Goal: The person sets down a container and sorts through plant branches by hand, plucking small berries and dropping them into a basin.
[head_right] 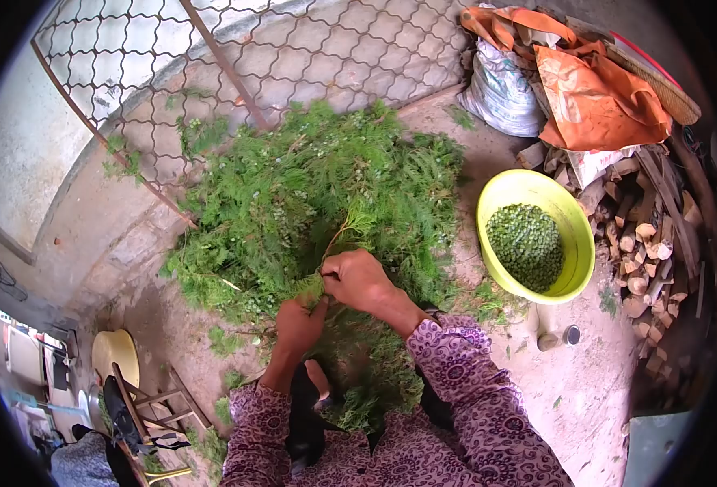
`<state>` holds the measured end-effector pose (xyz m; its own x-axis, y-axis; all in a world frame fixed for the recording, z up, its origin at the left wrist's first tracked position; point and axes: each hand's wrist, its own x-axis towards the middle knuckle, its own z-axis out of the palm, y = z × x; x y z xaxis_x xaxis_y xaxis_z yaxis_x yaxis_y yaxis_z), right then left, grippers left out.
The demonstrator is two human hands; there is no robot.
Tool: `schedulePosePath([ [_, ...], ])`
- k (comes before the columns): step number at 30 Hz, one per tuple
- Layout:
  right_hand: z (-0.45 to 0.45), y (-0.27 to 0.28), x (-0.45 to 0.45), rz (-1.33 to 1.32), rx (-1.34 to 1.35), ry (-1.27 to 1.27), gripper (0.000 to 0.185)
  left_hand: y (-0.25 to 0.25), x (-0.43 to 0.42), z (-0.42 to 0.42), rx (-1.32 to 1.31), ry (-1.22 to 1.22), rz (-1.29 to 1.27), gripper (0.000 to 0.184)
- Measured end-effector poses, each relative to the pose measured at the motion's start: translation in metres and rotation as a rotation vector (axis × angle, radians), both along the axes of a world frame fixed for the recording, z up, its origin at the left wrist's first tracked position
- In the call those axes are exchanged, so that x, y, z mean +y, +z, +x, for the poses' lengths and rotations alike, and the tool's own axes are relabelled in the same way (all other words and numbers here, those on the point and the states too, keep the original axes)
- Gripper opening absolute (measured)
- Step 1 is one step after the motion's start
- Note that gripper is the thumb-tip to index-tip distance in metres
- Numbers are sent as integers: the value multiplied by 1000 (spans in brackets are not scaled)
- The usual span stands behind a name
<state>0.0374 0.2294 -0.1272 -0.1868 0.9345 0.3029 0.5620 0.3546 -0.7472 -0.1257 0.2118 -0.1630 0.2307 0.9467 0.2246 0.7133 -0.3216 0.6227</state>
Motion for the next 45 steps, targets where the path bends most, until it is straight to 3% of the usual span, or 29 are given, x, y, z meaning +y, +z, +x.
schedulePosePath([
  [6,-3,13,-6,-53,2,-16,16,-2,-1,-2,-60,-26,77,17],
  [9,-8,9,-4,-125,-43,-33,16,-7,0,-2,116,25,57,17],
  [12,-3,-3,1,-35,-21,-25,16,10,-3,0,-18,-16,131,16],
  [13,0,0,1,-35,-20,-25,16,15,-4,0,-3,2,44,16],
  [18,28,9,7,110,-141,-291,13,12,-2,-3,-33,-20,-8,13],
  [19,38,11,10,159,-191,-403,11,7,-1,-6,-170,-38,-38,13],
  [21,63,18,10,213,23,-505,7,9,1,-12,-305,-59,-63,12],
  [23,106,9,15,508,-12,-675,7,20,3,-17,-691,52,-411,18],
  [24,128,10,13,413,87,-814,22,20,6,-20,-695,53,-411,18],
  [25,152,9,7,312,185,-949,39,19,8,-25,-899,17,-430,24],
  [26,188,-11,2,284,4,-1129,56,19,9,-29,-1104,-21,-445,30],
  [27,212,-27,2,260,-183,-1304,74,26,10,-30,-1113,-23,-441,30],
  [29,200,-8,-20,-253,-161,-1455,94,42,10,-31,-1323,-107,-600,35],
  [31,197,1,-25,-237,-201,-1443,86,36,12,-31,-1312,14,-624,33],
  [33,216,-21,-16,272,-371,-1305,78,39,16,-29,-1372,-55,-644,31],
  [35,203,-20,-5,333,-287,-1075,64,39,17,-27,-1381,-39,-636,30],
  [37,177,-12,-1,-9,114,-860,57,36,21,-29,-1489,-54,-766,32],
  [39,143,-2,-2,-116,507,-551,54,44,20,-27,-1487,-36,-768,33],
  [43,86,25,-4,-317,519,-130,49,43,24,-18,-1458,-103,-816,32],
  [45,56,47,-11,-371,383,-19,54,40,26,-9,-1418,-80,-814,32],
])
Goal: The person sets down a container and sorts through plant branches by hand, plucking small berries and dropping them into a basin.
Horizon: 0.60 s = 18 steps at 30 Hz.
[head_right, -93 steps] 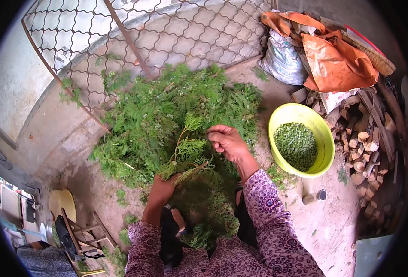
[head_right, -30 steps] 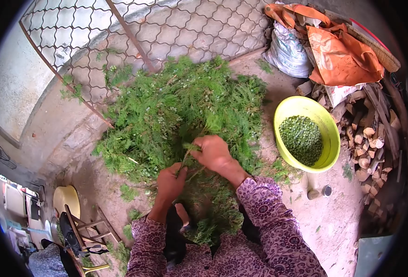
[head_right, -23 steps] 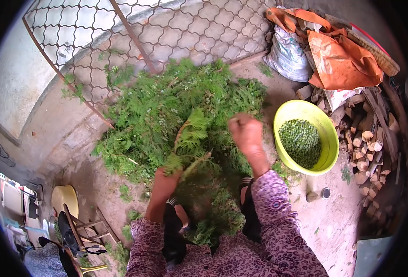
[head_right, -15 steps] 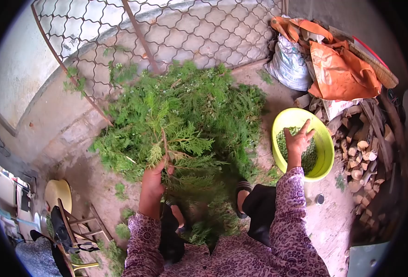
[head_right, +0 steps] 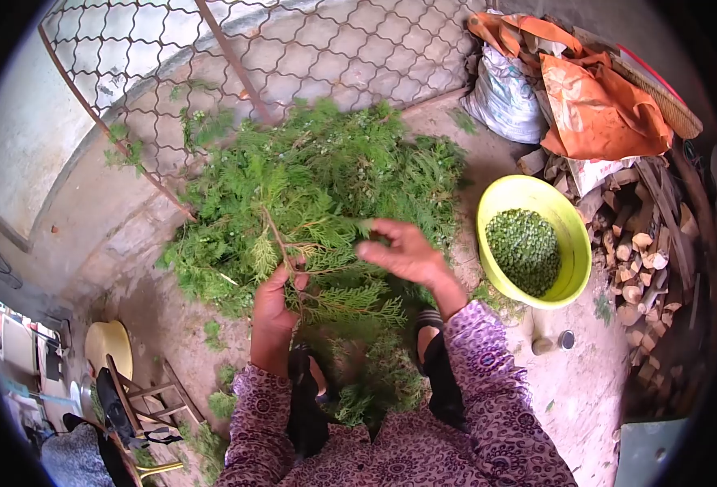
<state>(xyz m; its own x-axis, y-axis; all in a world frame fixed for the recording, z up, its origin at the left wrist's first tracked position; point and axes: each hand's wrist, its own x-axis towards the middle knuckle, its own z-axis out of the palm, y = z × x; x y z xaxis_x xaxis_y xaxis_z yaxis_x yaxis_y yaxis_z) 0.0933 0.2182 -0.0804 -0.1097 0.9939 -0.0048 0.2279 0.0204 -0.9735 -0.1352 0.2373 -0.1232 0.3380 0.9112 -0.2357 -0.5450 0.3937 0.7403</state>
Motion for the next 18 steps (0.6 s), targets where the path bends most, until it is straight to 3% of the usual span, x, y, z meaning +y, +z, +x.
schedulePosePath([
  [2,-14,0,-2,-23,-19,160,57,-1,-1,7,-6,-1,5,30],
  [3,-20,8,-7,12,-221,128,53,2,-3,9,-50,-17,-36,29],
  [4,-22,3,-5,10,-219,126,53,3,-2,10,-49,-20,-38,29],
  [7,-22,-7,-2,-84,35,235,30,4,4,13,1,12,-29,28],
  [8,-20,-10,0,-85,36,233,30,2,7,13,22,72,-50,26],
  [12,-3,-21,5,46,136,100,24,4,9,3,33,161,-4,20],
  [15,5,-35,12,234,413,-200,21,-7,14,-10,-23,119,-38,21],
  [18,-18,-8,-3,450,267,-175,24,-4,8,-6,-92,-11,-57,26],
])
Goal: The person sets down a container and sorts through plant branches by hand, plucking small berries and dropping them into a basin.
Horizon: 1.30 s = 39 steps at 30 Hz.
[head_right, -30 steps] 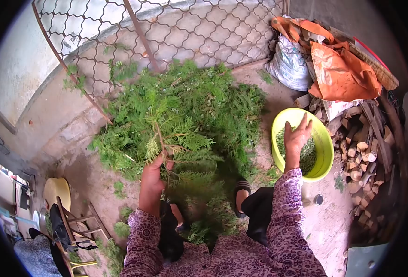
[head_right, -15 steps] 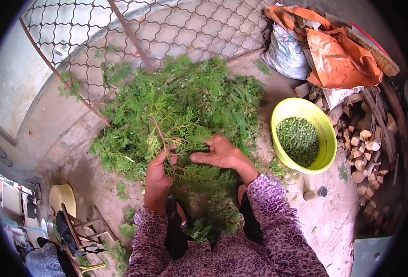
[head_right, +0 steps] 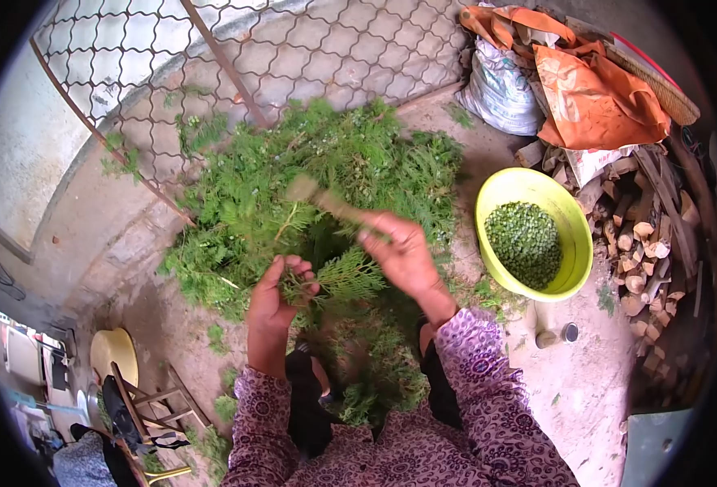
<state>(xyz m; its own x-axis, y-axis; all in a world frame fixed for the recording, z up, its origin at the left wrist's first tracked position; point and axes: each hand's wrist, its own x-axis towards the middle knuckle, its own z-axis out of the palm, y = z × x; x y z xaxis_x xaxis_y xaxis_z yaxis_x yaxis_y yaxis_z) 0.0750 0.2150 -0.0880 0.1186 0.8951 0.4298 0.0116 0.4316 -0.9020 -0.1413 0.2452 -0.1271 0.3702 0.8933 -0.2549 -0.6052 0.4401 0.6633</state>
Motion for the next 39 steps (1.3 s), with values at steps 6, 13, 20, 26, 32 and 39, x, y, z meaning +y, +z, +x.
schedulePosePath([
  [6,-24,-4,-10,437,-864,112,39,8,-8,12,-271,-118,-23,45],
  [13,-18,-10,-9,352,-867,88,43,13,-20,13,55,-144,20,40],
  [20,14,-16,-1,-174,-271,-137,47,16,-21,9,-36,5,149,43],
  [26,28,-26,4,-394,261,152,28,12,-18,2,-80,102,204,42],
  [32,21,-29,5,-359,101,279,29,-5,-13,-1,-271,66,145,41],
  [39,34,-10,0,-406,426,307,23,-1,-13,-4,-179,156,135,41],
])
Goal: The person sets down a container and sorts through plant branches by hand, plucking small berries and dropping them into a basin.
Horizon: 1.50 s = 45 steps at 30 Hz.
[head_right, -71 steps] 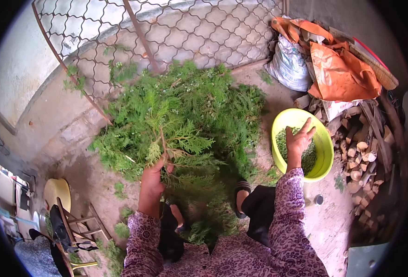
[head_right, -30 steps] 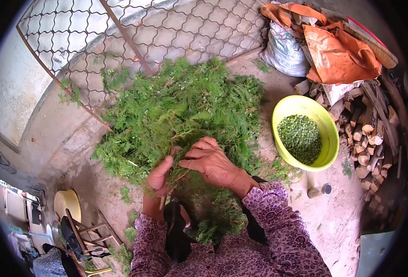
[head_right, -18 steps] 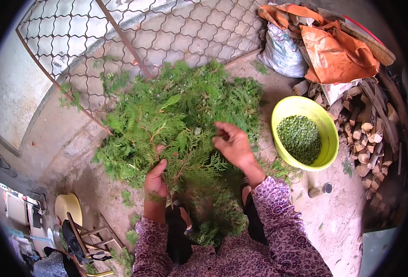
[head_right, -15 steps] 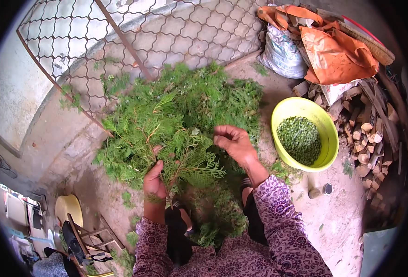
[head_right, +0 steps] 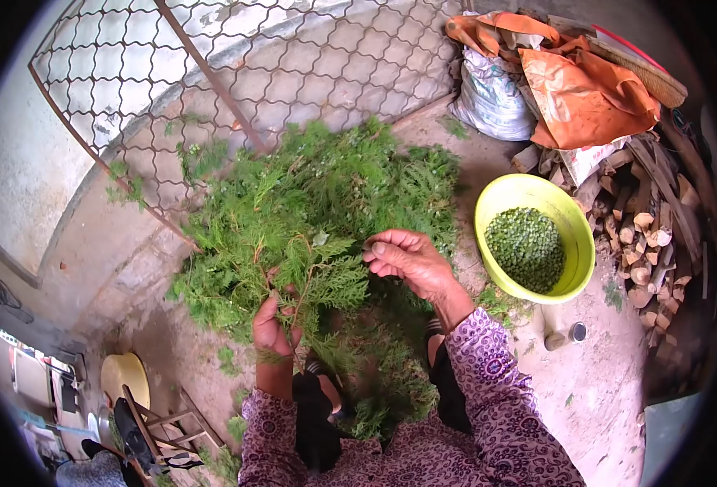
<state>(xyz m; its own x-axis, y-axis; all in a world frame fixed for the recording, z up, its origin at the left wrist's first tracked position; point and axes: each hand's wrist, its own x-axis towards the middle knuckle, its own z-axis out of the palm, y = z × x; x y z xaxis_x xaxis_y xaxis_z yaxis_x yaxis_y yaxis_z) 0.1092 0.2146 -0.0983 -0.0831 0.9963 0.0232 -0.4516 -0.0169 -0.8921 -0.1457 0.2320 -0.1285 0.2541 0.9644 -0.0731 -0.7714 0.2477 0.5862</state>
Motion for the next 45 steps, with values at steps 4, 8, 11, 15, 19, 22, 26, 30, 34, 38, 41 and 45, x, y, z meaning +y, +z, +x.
schedulePosePath([
  [4,-9,-3,-4,31,-38,87,28,-12,4,-3,-5,-17,4,40],
  [8,-15,-1,-2,3,-59,142,34,-11,2,4,64,-69,-31,40],
  [11,-18,-9,1,79,-77,108,27,9,-14,25,234,-46,-29,40],
  [15,-27,-8,4,61,-149,-15,10,0,-29,48,630,-81,-83,42],
  [19,-30,-14,8,51,-202,-78,4,-11,-23,46,679,-110,-7,59],
  [22,-29,-17,9,19,-297,-168,4,-22,-17,47,701,-80,297,66],
  [26,-43,-11,4,14,-263,-117,4,-9,-26,54,1191,-15,560,64],
  [30,-45,-9,0,-28,-241,7,6,-44,-21,46,1155,-62,571,53],
  [34,-33,-4,4,-171,1,84,17,-52,-17,41,976,-156,252,31],
  [38,-25,-5,7,-135,103,62,19,-17,-27,47,930,-232,-6,20],
  [41,-24,-5,7,-84,-42,-12,18,-18,-27,48,909,-201,-24,21],
  [45,-35,-16,9,179,-206,-226,19,-31,-23,43,1003,-239,66,25],
])
